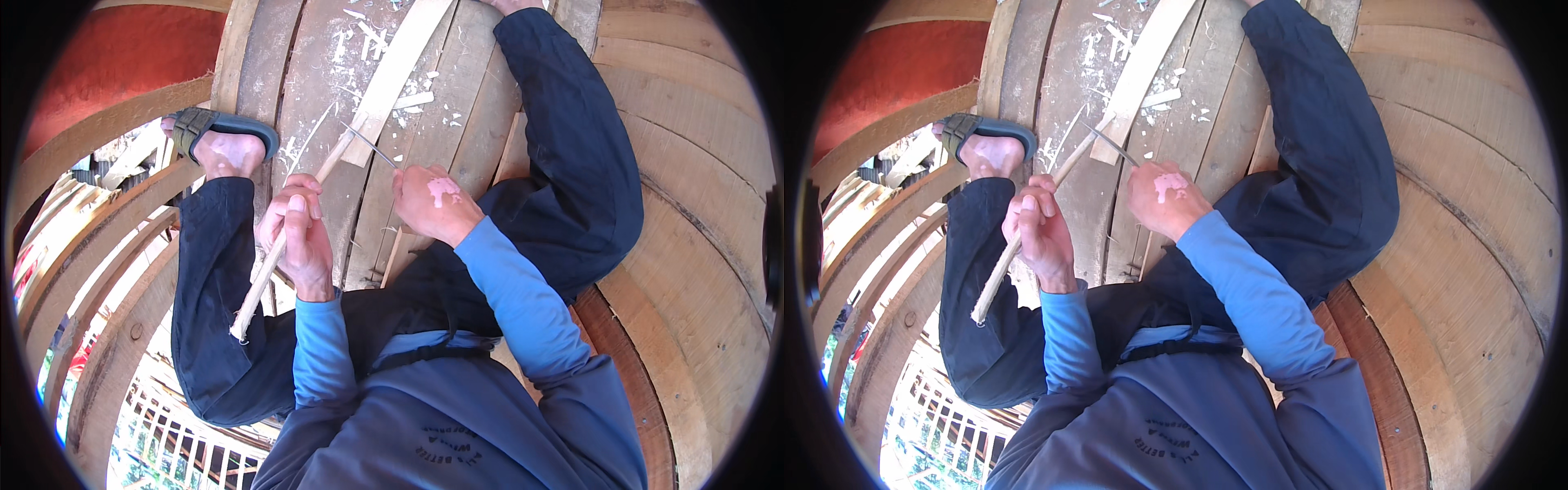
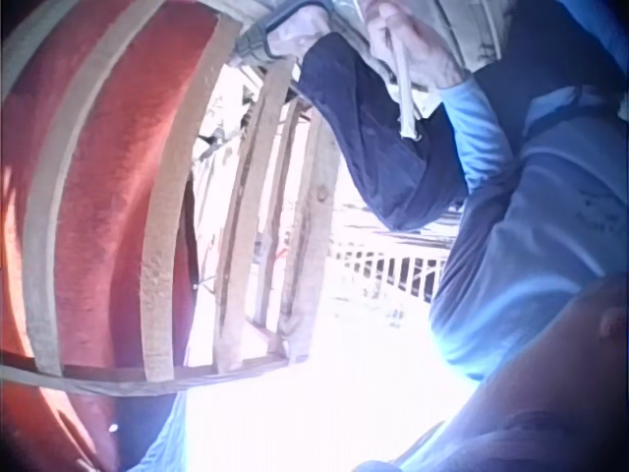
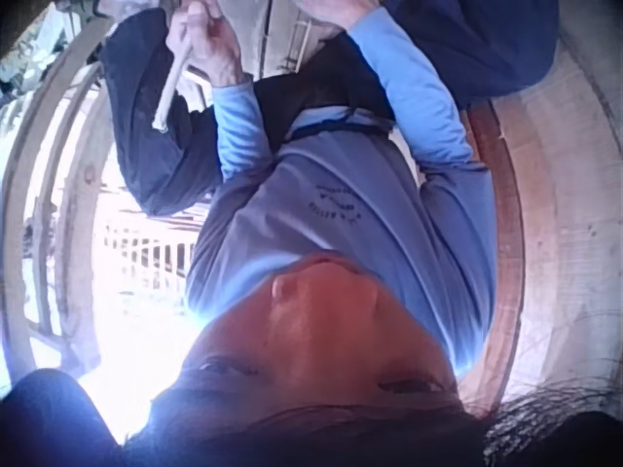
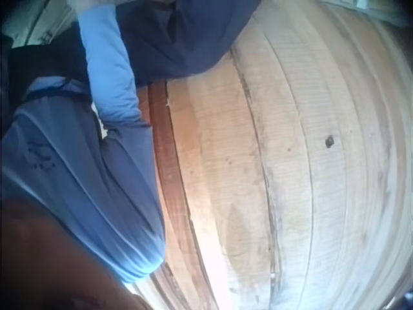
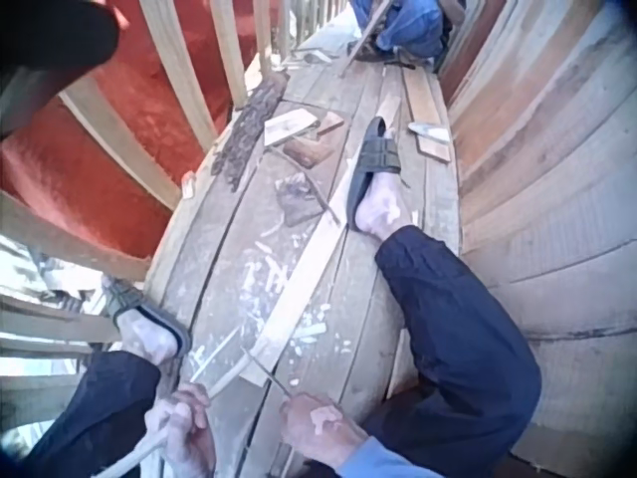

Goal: The person carves a piece of wood using a knife, scraping away thin layers of material to shape one end into a point.

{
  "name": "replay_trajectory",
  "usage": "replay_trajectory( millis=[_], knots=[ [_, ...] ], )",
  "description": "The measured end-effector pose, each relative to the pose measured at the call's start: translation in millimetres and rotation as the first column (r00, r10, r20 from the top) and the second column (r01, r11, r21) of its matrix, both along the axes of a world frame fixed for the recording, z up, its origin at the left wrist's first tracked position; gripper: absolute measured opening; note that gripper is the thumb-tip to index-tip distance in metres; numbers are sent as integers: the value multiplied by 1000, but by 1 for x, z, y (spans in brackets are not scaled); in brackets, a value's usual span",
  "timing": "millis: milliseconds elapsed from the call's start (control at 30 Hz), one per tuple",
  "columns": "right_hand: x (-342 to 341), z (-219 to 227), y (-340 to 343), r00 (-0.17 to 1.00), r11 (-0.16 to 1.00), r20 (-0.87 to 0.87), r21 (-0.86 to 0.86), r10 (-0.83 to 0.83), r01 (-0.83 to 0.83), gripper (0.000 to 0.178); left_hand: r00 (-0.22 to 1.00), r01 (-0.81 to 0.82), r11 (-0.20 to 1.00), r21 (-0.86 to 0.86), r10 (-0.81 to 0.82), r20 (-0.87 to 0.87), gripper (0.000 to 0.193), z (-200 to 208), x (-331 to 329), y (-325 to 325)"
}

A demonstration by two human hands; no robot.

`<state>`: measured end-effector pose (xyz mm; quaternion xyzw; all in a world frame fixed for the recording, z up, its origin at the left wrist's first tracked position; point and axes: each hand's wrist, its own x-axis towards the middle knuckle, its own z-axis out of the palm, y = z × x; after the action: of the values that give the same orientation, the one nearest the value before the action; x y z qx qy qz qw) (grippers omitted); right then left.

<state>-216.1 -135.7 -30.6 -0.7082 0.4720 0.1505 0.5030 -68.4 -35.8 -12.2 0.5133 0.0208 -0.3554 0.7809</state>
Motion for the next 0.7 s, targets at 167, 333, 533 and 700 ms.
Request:
replay_trajectory(
  millis=[167, 333, 533, 700],
  knots=[
    [-2, 6, 2, 999, 1000, 23, 1, 32, -32, 54, 863, 282, 959, -25, -242, 444, 28, -24, 15, 14],
    [-8, 3, 10, 1000, 1000, -5, 13, -26, 26, 53, 961, 127, 992, 16, -127, 244, 29, -11, -4, 13],
    [0, -1, -5, 976, 985, -205, 171, 68, -32, 34, 869, 250, 967, 44, -245, 430, 27, -24, -9, 16],
    [-1, -10, 0, 980, 986, -195, 165, 28, 5, 31, 787, 327, 945, 22, -285, 547, 29, -31, 1, 19]
  ],
)
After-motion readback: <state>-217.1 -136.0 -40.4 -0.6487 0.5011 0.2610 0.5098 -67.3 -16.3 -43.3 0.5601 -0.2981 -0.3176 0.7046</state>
